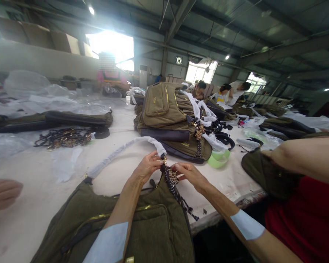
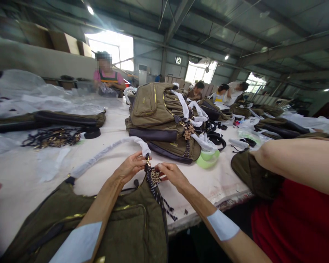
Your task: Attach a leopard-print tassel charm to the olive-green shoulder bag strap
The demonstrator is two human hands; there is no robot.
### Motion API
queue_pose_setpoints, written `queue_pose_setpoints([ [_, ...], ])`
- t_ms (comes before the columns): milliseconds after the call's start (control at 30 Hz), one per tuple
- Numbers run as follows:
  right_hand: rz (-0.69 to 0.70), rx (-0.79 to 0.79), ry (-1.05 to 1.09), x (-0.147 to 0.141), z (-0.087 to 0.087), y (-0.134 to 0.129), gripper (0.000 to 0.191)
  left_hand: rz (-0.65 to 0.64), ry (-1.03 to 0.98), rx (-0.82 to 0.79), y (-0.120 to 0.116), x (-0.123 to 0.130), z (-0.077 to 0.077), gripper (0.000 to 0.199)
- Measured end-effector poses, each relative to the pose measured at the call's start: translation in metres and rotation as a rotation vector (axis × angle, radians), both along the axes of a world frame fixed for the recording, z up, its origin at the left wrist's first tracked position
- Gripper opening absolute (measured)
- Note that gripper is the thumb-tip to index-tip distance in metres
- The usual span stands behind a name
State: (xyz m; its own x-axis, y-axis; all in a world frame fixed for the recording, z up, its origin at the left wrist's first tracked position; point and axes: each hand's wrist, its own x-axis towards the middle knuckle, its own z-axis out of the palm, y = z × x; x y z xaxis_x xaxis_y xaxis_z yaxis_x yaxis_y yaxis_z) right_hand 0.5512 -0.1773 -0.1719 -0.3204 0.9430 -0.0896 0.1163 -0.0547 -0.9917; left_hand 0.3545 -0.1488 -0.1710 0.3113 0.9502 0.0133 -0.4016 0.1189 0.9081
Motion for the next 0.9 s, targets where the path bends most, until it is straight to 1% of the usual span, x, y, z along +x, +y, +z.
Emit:
queue_pose_setpoints([
  [67,-0.032,0.086,-0.072,-0.003,-0.001,-0.004,0.046,0.032,0.058,0.020,0.000,0.001,-0.002,0.046],
  [100,-0.067,0.158,-0.124,-0.005,-0.003,-0.006,0.047,0.048,0.091,0.038,0.000,0.002,-0.003,0.045],
  [167,-0.155,0.349,-0.266,-0.010,-0.004,-0.009,0.047,0.081,0.160,0.085,0.001,0.004,-0.004,0.043],
  [200,-0.185,0.436,-0.330,-0.013,-0.004,-0.009,0.042,0.095,0.185,0.104,0.001,0.005,-0.005,0.042],
  [233,-0.197,0.491,-0.367,-0.015,-0.004,-0.008,0.034,0.106,0.199,0.116,0.001,0.005,-0.005,0.042],
  [267,-0.183,0.502,-0.364,-0.017,-0.002,-0.007,0.028,0.112,0.203,0.119,0.001,0.006,-0.005,0.042],
  [300,-0.143,0.470,-0.324,-0.018,0.000,-0.004,0.023,0.110,0.196,0.113,0.001,0.005,-0.005,0.042],
  [333,-0.095,0.405,-0.253,-0.018,0.002,-0.001,0.020,0.096,0.179,0.103,0.000,0.005,-0.004,0.042],
  [433,0.039,0.122,0.003,-0.013,0.009,0.010,0.024,0.023,0.109,0.064,-0.002,0.003,-0.001,0.041],
  [500,0.061,-0.002,0.067,-0.008,0.012,0.015,0.027,-0.015,0.091,0.036,-0.003,0.001,0.001,0.042],
  [533,0.065,-0.011,0.054,-0.006,0.013,0.016,0.028,-0.024,0.095,0.025,-0.003,0.001,0.001,0.043],
  [633,0.090,0.095,-0.099,-0.005,0.012,0.018,0.033,-0.033,0.092,0.013,-0.002,-0.001,-0.001,0.044],
  [700,0.138,0.132,-0.153,-0.006,0.011,0.019,0.036,-0.033,0.060,0.009,0.000,-0.001,-0.003,0.042],
  [800,0.202,0.098,-0.118,-0.007,0.010,0.023,0.033,-0.033,0.027,-0.003,0.001,-0.002,-0.003,0.038],
  [900,0.241,0.007,-0.020,-0.005,0.011,0.028,0.033,-0.040,0.022,-0.008,0.001,-0.002,-0.002,0.040],
])
